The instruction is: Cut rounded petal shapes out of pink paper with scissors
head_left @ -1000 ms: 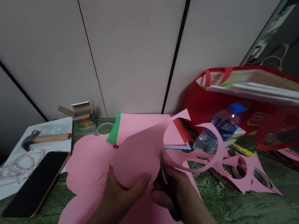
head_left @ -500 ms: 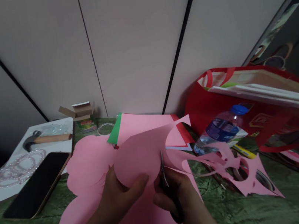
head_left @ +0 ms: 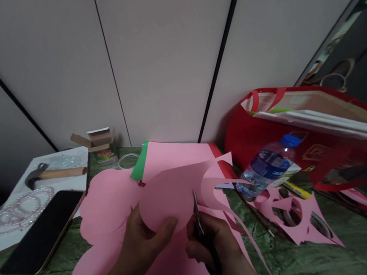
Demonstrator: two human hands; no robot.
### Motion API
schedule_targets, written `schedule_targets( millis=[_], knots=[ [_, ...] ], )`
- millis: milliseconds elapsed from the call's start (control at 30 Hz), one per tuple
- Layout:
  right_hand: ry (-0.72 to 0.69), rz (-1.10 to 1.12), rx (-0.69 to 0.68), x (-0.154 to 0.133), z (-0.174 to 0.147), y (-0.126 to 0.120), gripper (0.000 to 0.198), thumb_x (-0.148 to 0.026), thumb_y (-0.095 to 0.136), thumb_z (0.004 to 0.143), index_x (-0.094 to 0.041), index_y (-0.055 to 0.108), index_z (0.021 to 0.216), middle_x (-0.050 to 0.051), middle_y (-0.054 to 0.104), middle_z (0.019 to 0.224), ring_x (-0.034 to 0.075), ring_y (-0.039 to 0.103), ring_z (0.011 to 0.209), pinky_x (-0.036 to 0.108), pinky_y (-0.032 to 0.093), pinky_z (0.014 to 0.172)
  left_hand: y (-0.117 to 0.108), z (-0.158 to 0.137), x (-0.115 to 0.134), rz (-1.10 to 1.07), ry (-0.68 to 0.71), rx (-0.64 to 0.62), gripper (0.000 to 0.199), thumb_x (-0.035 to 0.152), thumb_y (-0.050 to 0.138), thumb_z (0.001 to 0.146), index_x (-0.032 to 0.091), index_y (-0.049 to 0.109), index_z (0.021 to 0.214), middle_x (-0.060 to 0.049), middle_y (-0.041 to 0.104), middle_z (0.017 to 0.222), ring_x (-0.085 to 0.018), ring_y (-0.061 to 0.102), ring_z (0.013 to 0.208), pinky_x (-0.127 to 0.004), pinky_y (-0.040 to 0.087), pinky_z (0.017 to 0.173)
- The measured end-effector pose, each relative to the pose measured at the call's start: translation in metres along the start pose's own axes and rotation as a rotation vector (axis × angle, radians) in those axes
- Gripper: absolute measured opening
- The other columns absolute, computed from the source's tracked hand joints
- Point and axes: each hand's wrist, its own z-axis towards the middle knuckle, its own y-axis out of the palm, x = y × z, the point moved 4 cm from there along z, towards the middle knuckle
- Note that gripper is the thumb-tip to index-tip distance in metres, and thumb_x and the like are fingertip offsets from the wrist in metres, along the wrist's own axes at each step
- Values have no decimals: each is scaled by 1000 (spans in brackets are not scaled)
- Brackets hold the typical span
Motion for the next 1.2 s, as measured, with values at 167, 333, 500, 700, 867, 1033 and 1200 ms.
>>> schedule_targets(
  millis=[167, 333, 500, 700, 867, 1033, 1200],
  knots=[
    [-54, -38, 50, -9, 0, 5, 18, -17, 65, 58, -18, 47, 58, -7, 43, 48, 8, 38, 43, 20, 26, 42, 8, 1, 1, -124, 71, -122, 20, 25, 59, 73, 22, 57, 93, 1, 67, 80, -16, 64, 72, -22, 51, 58],
    [-66, -41, 54, -2, -1, 7, 17, -20, 66, 62, -18, 50, 63, -7, 44, 51, 8, 39, 44, 20, 29, 42, 20, -4, -8, -17, -47, -199, 6, 22, 59, 70, 20, 59, 64, 2, 64, 54, -16, 62, 54, -25, 50, 51],
    [-72, 1, -16, 13, 0, 9, 18, -23, 69, 64, -17, 52, 66, -8, 39, 50, 7, 35, 44, 21, 25, 43, 16, -6, -4, 20, -106, -77, 11, 26, 57, 69, 19, 60, 60, 2, 64, 54, -18, 62, 54, -27, 51, 54],
    [-119, -66, -48, 5, 2, 9, 28, -27, 74, 61, -18, 49, 67, -8, 40, 57, 8, 32, 50, 21, 24, 46, 18, -12, 3, 3, -140, 1, 15, 29, 59, 63, 18, 67, 69, -3, 73, 70, -22, 67, 71, -29, 53, 65],
    [-103, -65, -51, 4, 3, 7, 33, -25, 79, 54, -18, 49, 68, -9, 40, 57, 8, 32, 50, 21, 24, 46, 20, -15, 0, 24, -178, 8, 13, 28, 59, 62, 19, 67, 65, -2, 72, 63, -22, 67, 66, -29, 53, 60],
    [-128, -45, -60, 7, 4, 7, 32, -26, 78, 56, -18, 50, 69, -8, 42, 59, 8, 33, 51, 21, 26, 46, 20, -12, -4, 45, -169, -31, 13, 27, 59, 65, 17, 67, 65, -3, 72, 64, -21, 66, 66, -28, 52, 59],
    [-128, -29, -120, 8, 5, 8, 34, -30, 78, 56, -18, 49, 70, -7, 42, 60, 9, 32, 51, 21, 25, 46, 20, -12, -5, 66, -185, -45, 14, 27, 58, 66, 17, 67, 64, -2, 71, 60, -20, 66, 62, -27, 51, 56]
  ],
)
